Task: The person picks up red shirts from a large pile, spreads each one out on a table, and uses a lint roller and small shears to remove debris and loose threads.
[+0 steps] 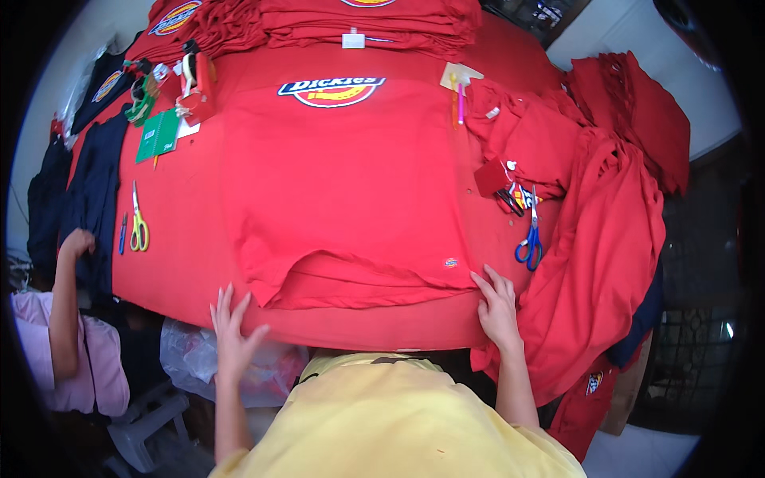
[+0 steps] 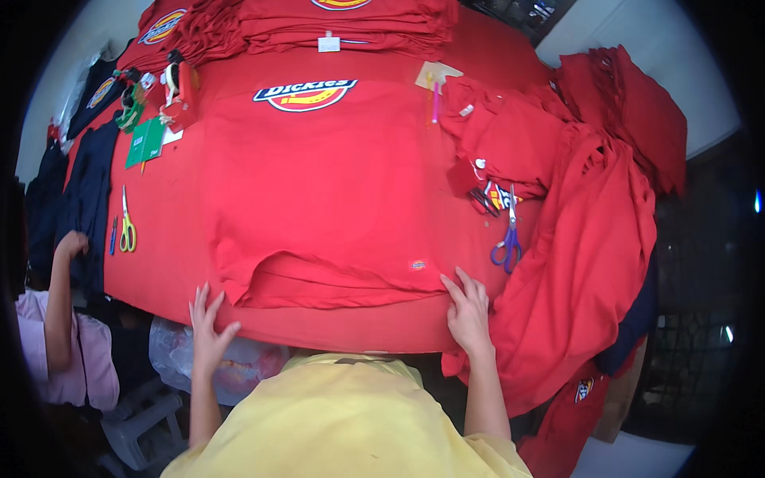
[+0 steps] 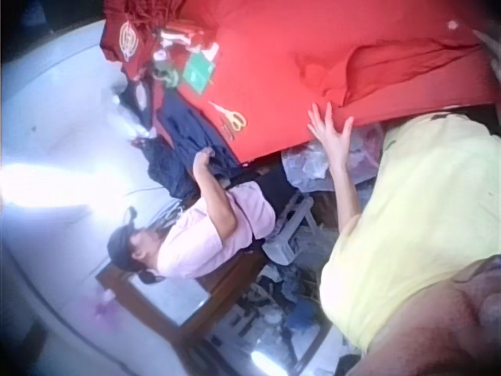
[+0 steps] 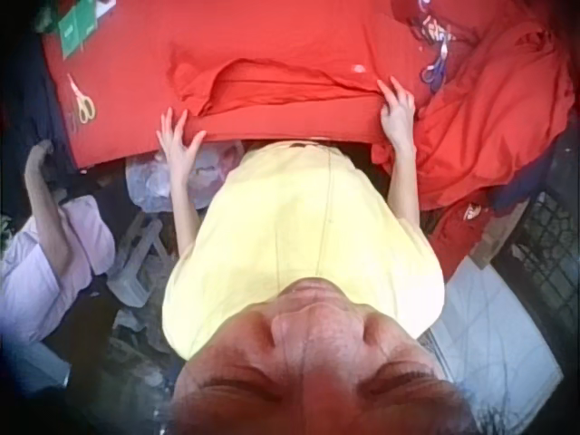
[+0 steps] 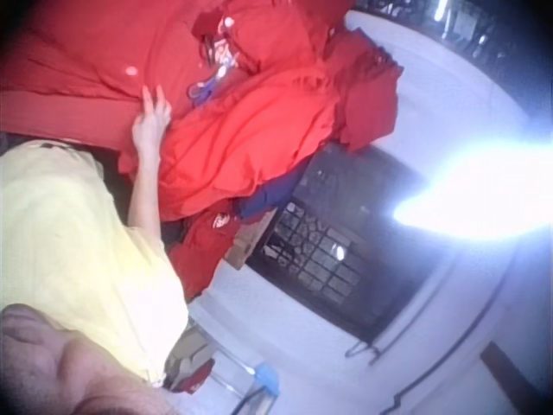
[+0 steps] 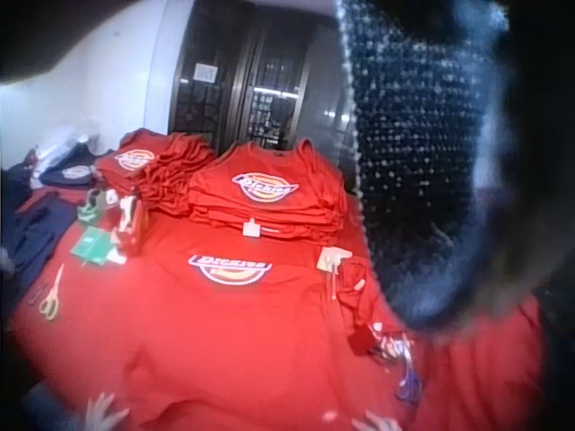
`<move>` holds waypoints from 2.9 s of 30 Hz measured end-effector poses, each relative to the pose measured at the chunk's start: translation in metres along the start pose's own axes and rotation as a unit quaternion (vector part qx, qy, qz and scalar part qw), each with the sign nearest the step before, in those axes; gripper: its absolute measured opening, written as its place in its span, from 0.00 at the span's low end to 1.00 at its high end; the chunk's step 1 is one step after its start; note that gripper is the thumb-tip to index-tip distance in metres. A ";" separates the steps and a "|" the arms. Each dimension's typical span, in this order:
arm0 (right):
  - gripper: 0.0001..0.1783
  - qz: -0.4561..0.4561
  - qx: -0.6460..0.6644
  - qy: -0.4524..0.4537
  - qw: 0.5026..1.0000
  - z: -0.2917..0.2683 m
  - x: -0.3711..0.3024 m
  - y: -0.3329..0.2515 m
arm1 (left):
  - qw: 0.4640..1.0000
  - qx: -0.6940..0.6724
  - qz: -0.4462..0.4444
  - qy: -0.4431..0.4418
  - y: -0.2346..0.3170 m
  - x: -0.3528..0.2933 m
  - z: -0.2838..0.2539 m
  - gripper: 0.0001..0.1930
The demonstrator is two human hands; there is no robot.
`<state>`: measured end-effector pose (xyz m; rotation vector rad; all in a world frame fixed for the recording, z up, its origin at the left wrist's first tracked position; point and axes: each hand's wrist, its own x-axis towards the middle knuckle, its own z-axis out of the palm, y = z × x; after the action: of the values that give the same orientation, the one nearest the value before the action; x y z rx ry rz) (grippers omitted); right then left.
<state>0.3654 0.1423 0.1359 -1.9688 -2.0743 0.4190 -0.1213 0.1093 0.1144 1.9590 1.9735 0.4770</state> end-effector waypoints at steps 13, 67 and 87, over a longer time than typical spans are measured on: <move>0.09 0.061 0.186 0.257 0.947 0.020 0.017 0.003 | 0.965 -0.143 0.015 0.220 0.029 0.050 0.004 0.16; 0.13 -0.102 -0.015 0.058 0.993 0.030 -0.016 -0.002 | 0.751 -0.612 -0.198 -0.152 -0.054 -0.100 0.097 0.32; 0.10 0.077 0.301 -0.007 0.950 0.045 0.082 0.037 | 0.956 -0.110 -0.155 0.223 -0.042 0.013 0.006 0.27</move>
<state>0.3782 0.2245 0.0796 -1.7421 -1.5411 0.9677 -0.1565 0.1223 0.0902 1.4607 2.3168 1.0746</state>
